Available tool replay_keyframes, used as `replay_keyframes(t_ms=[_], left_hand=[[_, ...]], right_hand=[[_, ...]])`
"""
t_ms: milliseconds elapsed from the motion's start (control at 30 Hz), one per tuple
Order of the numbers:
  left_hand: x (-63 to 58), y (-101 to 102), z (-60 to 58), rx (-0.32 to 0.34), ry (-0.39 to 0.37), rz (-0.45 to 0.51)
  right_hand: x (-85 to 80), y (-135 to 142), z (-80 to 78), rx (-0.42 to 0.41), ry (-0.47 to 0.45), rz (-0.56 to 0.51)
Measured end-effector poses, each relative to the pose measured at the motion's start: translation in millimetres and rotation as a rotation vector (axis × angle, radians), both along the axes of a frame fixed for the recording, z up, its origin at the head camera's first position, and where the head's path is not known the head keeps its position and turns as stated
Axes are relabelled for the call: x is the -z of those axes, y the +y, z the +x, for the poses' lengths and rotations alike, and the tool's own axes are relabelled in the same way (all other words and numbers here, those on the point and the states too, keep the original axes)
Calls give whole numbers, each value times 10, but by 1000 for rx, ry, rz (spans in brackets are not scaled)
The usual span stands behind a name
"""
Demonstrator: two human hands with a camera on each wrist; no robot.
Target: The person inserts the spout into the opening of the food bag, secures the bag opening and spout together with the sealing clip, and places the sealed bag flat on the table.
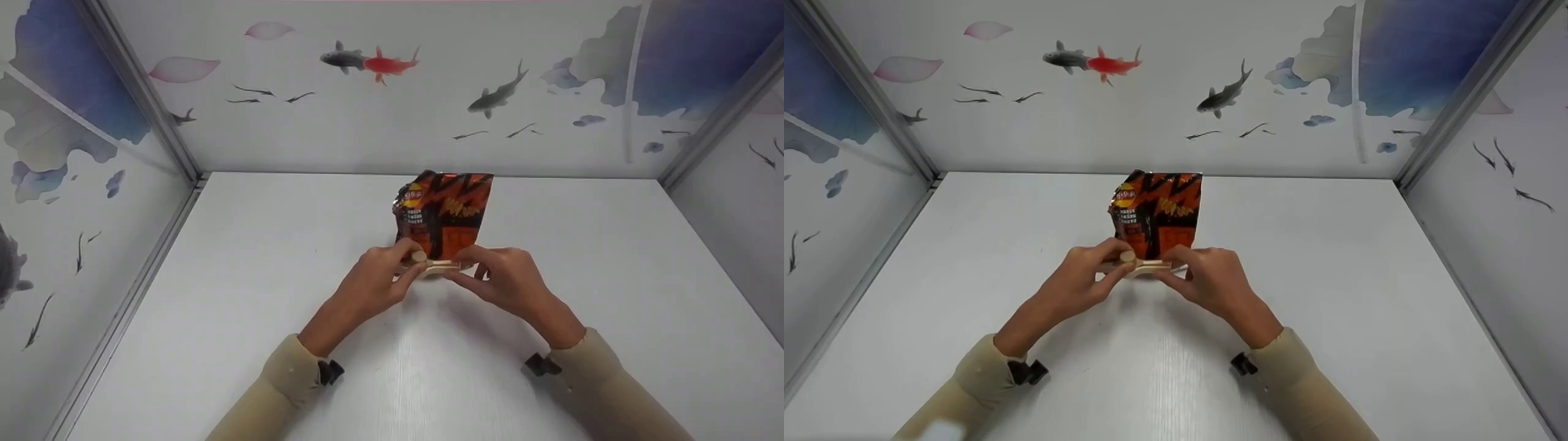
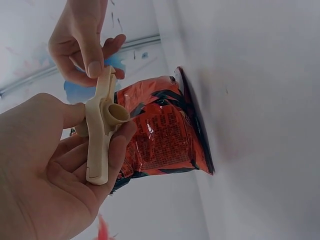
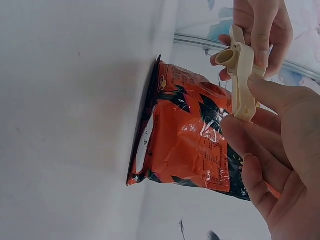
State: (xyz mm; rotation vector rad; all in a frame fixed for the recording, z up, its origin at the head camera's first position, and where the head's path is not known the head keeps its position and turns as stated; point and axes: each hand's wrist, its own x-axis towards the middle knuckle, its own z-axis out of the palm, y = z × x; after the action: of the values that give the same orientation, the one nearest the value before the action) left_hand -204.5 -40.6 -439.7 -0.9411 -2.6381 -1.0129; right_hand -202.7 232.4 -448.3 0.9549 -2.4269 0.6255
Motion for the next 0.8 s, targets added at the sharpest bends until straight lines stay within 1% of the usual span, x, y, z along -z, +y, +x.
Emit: replay_keyframes(t_ms=[100,200,300,467,800], left_hand=[[0,-3,-7,-11,-16,3],[-5,-4,-9,-17,-37,9],[-11,-3,-9,-11,-41,17],[-9,7,-5,7,-7,17],[-3,25,8,-17,50,-5]], right_hand=[[-4,-2,6,-9,-26,-2],[-4,-9,9,-38,-65,-13],[0,-16,9,-70,-99,-16],[18,-16,10,-89,-108,0],[6,-31,15,-87,-117,-6]])
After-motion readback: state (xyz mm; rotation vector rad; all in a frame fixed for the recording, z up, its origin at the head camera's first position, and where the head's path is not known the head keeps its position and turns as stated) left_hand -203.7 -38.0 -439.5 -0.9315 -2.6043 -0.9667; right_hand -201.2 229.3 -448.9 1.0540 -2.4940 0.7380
